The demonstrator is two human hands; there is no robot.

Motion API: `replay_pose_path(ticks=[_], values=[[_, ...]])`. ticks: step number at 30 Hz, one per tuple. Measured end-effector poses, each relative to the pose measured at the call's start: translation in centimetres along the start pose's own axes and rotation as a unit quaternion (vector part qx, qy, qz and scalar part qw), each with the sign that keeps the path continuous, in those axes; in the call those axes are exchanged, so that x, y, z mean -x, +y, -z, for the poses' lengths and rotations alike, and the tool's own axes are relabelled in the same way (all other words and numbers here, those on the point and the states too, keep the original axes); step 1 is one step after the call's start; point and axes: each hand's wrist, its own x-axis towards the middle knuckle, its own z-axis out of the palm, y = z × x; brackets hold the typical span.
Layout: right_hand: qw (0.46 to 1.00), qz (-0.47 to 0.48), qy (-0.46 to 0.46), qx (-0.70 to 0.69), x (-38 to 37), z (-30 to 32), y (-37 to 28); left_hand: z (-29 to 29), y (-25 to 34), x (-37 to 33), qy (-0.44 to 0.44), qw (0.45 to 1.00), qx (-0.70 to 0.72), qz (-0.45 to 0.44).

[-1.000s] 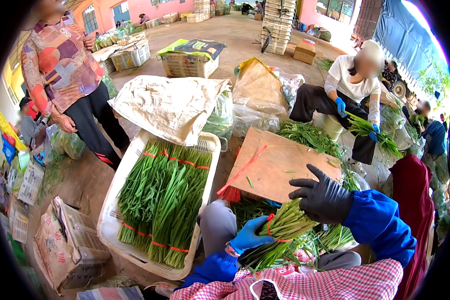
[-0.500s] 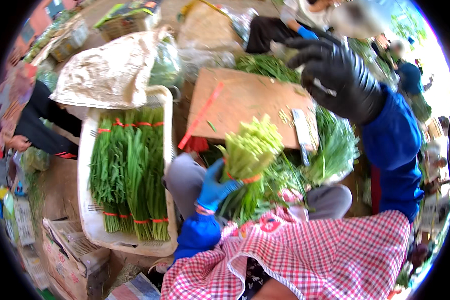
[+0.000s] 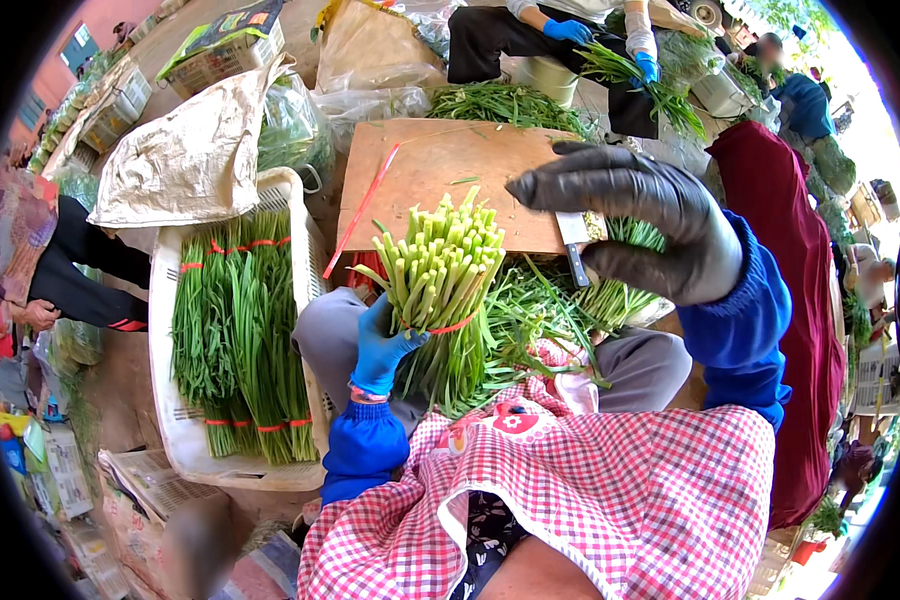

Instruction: The person sorts a bunch of green chives by hand, ties them with a red cord, trims the roots using a cleaver on a cardboard surface, and moves the finished bundle.

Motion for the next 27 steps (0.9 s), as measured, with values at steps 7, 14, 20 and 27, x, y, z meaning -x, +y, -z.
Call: replay_pose_path(ticks=[7,14,20,27], values=[[0.973,0.016,0.109,0.202,-1.0,-5.5,1.0,-2.8,-0.4,-1.1,0.022,0.994,-0.107,-0.032],[0.897,0.235,-0.075,-0.368,-0.8,-5.0,-2.6,-1.8,-0.2,-1.1,0.083,0.995,-0.056,-0.01],[0.969,-0.023,0.01,-0.245,-2.1,-6.7,2.9,-0.4,0.4,0.1,0.1,0.995,0.014,0.014],[0.808,-0.042,0.439,-0.389,-4.3,-8.9,8.5,2.7,0.8,-1.7,0.214,0.975,0.066,-0.012]])
